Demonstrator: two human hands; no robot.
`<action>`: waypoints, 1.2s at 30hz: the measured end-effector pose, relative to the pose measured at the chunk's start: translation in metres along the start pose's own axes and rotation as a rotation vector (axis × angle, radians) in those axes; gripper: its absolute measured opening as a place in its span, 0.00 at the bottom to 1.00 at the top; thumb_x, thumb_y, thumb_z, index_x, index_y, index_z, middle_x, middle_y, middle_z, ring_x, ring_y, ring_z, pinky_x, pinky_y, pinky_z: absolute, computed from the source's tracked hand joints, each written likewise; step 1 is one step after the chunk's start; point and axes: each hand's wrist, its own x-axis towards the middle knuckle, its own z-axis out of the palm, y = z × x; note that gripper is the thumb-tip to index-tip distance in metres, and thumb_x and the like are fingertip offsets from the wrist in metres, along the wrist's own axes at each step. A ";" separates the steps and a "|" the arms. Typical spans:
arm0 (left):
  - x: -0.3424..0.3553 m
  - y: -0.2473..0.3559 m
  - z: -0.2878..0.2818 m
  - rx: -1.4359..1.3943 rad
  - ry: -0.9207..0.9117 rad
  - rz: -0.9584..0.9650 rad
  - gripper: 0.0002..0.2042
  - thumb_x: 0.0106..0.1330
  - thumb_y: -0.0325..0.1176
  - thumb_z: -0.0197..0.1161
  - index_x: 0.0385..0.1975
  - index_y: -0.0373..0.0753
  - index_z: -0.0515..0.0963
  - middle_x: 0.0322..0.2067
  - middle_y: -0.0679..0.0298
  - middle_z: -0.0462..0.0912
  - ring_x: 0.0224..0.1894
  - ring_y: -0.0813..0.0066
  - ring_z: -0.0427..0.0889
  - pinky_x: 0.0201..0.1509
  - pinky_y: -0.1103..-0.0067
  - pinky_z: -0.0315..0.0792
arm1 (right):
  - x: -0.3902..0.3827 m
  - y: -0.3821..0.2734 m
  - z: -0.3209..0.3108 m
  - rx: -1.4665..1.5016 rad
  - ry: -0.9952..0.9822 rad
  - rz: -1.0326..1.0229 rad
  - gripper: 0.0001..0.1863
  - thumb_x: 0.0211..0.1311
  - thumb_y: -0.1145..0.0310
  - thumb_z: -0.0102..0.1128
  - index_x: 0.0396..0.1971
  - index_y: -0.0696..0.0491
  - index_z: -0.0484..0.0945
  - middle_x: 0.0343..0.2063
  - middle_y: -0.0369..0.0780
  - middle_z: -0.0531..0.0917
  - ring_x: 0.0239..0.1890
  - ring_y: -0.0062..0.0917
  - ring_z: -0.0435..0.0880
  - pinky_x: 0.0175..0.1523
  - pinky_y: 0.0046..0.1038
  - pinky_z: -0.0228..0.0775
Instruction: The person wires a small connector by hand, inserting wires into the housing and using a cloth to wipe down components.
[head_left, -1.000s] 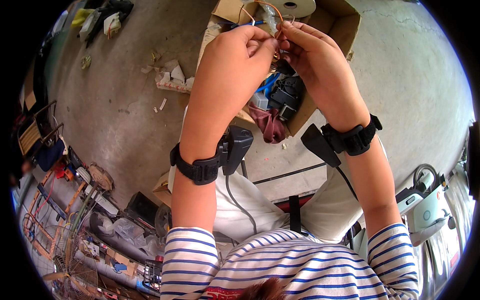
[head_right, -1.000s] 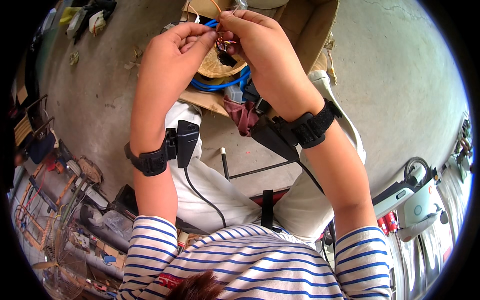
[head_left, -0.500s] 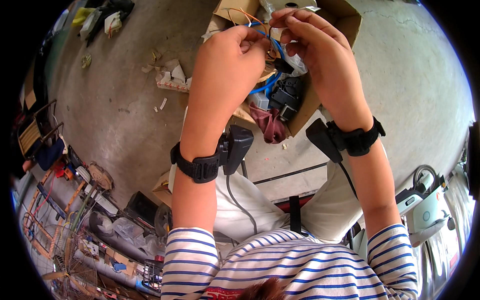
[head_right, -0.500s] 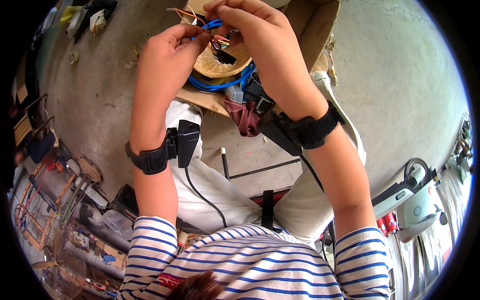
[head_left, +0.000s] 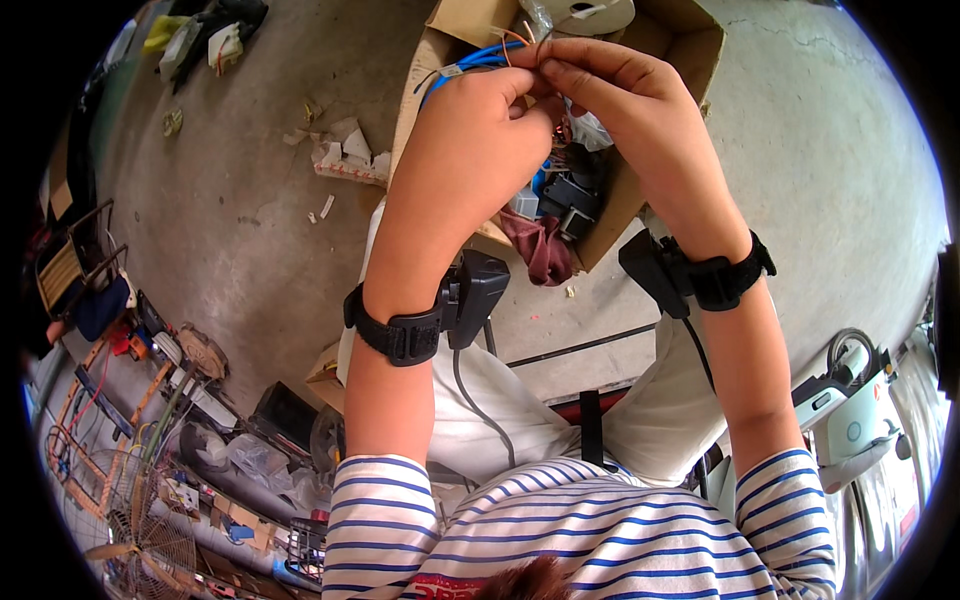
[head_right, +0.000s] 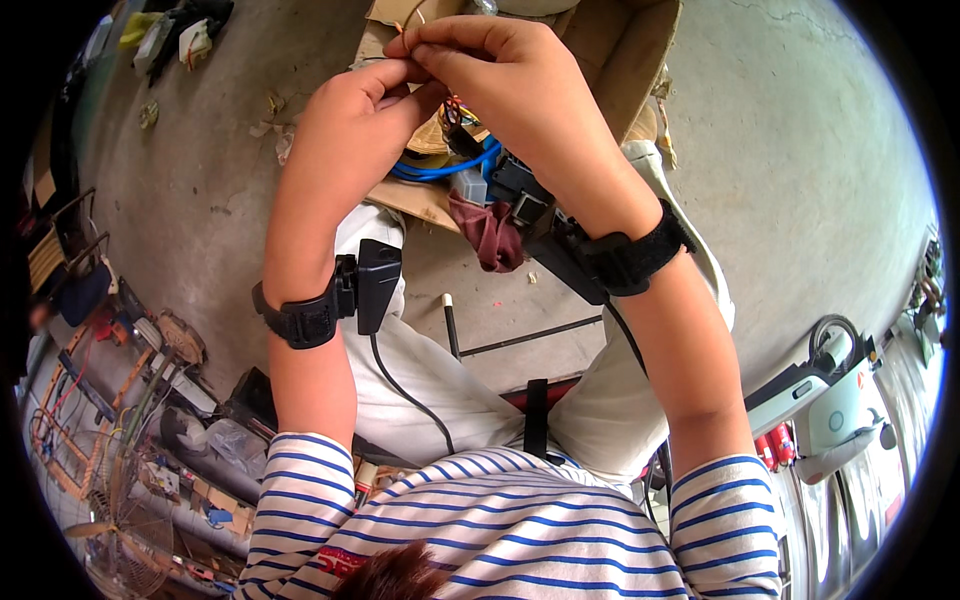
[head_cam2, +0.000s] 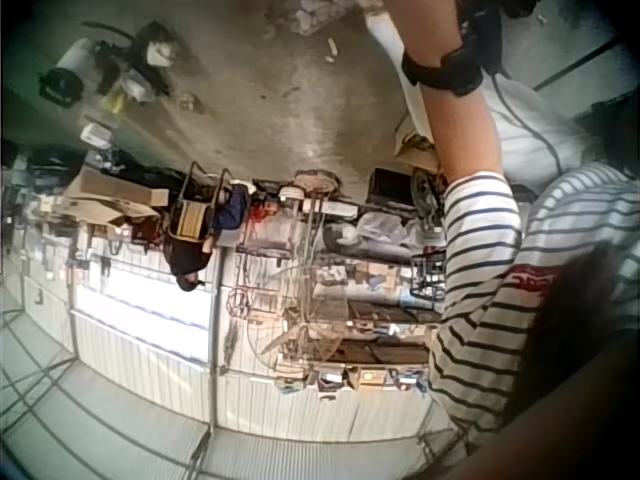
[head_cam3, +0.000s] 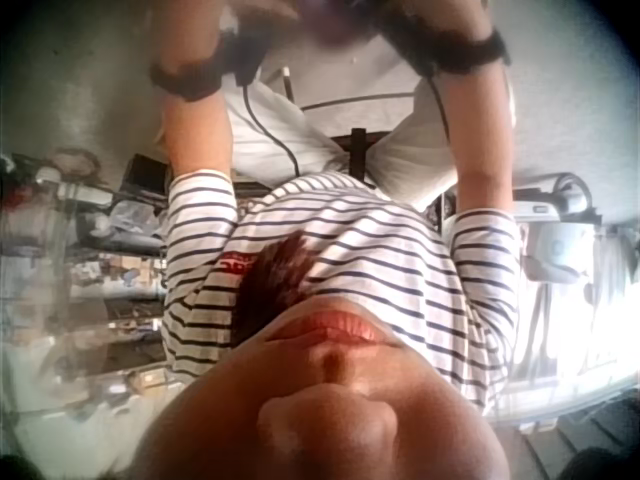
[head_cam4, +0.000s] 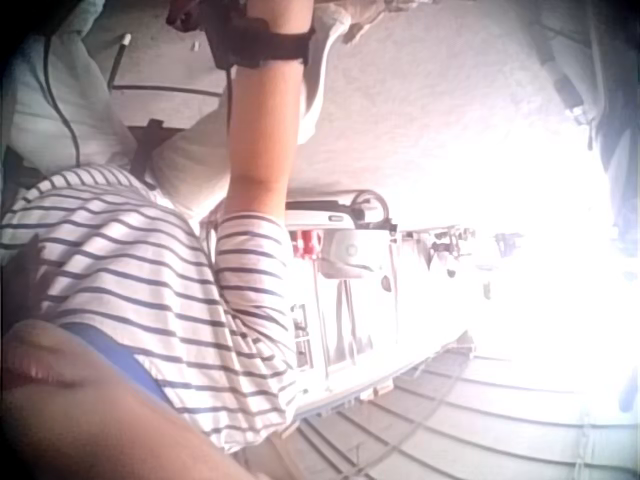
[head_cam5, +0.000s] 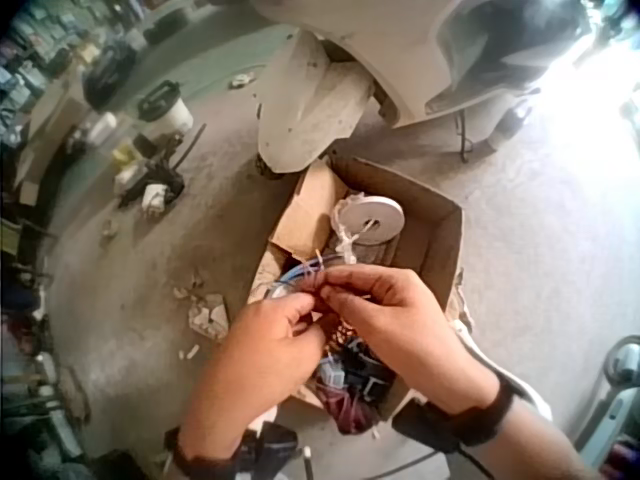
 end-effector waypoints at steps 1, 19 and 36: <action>0.001 0.002 -0.002 0.031 -0.054 -0.061 0.09 0.56 0.33 0.56 0.29 0.32 0.75 0.17 0.61 0.73 0.20 0.76 0.68 0.25 0.81 0.63 | -0.001 -0.001 0.001 0.013 0.001 -0.010 0.11 0.58 0.71 0.53 0.40 0.60 0.76 0.34 0.34 0.79 0.35 0.13 0.73 0.43 0.15 0.64; 0.005 -0.002 -0.003 -0.323 0.056 -0.100 0.12 0.59 0.36 0.55 0.26 0.31 0.74 0.11 0.66 0.67 0.15 0.84 0.62 0.21 0.82 0.58 | 0.004 -0.003 -0.004 0.275 0.062 0.090 0.11 0.59 0.70 0.53 0.40 0.57 0.75 0.30 0.30 0.77 0.32 0.10 0.72 0.39 0.12 0.63; 0.006 0.004 -0.002 -0.479 0.174 0.010 0.12 0.55 0.34 0.55 0.19 0.30 0.74 0.12 0.73 0.70 0.15 0.89 0.64 0.20 0.87 0.58 | 0.003 -0.016 0.007 0.609 0.127 0.192 0.08 0.65 0.68 0.44 0.35 0.57 0.70 0.30 0.34 0.76 0.29 0.15 0.73 0.37 0.16 0.68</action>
